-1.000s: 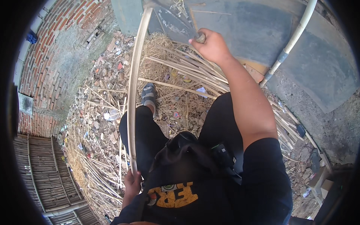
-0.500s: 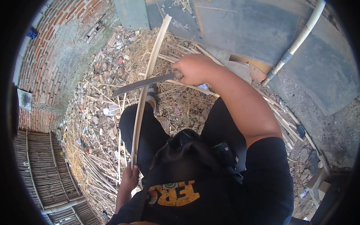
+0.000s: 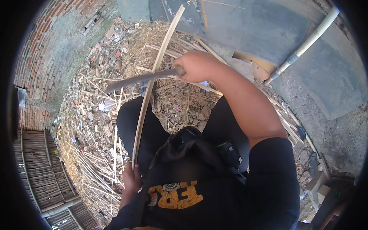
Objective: The person shaves thin strips of bamboo using a large curved blade while sitting on the ground.
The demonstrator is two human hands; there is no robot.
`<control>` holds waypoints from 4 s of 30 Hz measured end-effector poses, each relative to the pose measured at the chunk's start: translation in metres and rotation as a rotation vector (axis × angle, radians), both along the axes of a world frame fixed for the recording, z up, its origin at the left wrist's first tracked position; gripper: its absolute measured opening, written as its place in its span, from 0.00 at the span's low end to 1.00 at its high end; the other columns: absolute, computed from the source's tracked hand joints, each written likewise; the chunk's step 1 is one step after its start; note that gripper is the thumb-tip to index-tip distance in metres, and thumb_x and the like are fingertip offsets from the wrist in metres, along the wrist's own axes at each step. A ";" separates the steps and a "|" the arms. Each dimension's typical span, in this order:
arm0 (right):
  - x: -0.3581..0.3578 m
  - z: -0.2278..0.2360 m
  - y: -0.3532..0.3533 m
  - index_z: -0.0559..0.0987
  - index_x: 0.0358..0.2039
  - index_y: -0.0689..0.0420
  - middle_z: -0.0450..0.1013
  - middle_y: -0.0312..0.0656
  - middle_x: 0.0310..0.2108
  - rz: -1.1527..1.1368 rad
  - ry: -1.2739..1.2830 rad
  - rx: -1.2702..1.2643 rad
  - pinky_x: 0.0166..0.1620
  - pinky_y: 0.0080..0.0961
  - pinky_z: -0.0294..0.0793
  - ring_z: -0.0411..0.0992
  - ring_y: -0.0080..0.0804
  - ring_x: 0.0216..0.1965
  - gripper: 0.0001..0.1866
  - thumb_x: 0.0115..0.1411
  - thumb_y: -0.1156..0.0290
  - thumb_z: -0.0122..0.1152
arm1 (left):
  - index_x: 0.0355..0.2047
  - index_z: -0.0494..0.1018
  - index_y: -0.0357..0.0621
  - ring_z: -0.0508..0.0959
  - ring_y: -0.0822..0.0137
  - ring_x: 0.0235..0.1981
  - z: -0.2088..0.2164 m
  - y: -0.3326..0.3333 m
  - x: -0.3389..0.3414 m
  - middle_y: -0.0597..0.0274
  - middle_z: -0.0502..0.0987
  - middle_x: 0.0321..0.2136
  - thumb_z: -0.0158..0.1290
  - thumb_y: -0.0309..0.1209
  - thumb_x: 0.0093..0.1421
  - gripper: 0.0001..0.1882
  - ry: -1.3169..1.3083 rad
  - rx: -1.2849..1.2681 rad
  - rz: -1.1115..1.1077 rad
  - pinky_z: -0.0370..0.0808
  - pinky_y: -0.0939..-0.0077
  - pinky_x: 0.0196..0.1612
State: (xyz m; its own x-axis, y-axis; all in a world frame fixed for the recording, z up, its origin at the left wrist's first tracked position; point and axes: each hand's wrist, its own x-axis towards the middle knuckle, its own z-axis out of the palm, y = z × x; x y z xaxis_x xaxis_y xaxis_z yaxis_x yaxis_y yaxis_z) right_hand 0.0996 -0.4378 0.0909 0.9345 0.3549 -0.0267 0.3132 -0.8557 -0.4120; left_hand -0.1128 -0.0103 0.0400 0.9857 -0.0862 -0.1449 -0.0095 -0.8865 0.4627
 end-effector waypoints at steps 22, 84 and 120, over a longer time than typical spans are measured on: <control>0.019 -0.005 -0.009 0.81 0.37 0.58 0.79 0.50 0.35 -0.184 0.093 0.129 0.44 0.40 0.77 0.78 0.47 0.39 0.14 0.51 0.65 0.65 | 0.30 0.71 0.36 0.77 0.36 0.23 0.009 -0.001 0.011 0.39 0.74 0.18 0.49 0.37 0.69 0.16 0.037 -0.013 -0.014 0.70 0.49 0.27; 0.027 -0.011 -0.041 0.82 0.46 0.53 0.80 0.48 0.35 -0.348 -0.019 0.063 0.45 0.42 0.78 0.79 0.46 0.38 0.18 0.52 0.68 0.61 | 0.33 0.74 0.33 0.78 0.49 0.19 0.006 0.013 0.024 0.47 0.75 0.17 0.49 0.39 0.69 0.19 0.124 -0.127 -0.069 0.71 0.59 0.25; 0.010 0.002 -0.003 0.83 0.37 0.51 0.80 0.43 0.29 -0.013 -0.045 -0.126 0.38 0.41 0.77 0.79 0.40 0.32 0.14 0.47 0.72 0.65 | 0.29 0.73 0.34 0.74 0.49 0.16 0.009 0.031 0.004 0.47 0.73 0.15 0.49 0.34 0.68 0.15 0.131 -0.090 -0.066 0.68 0.61 0.23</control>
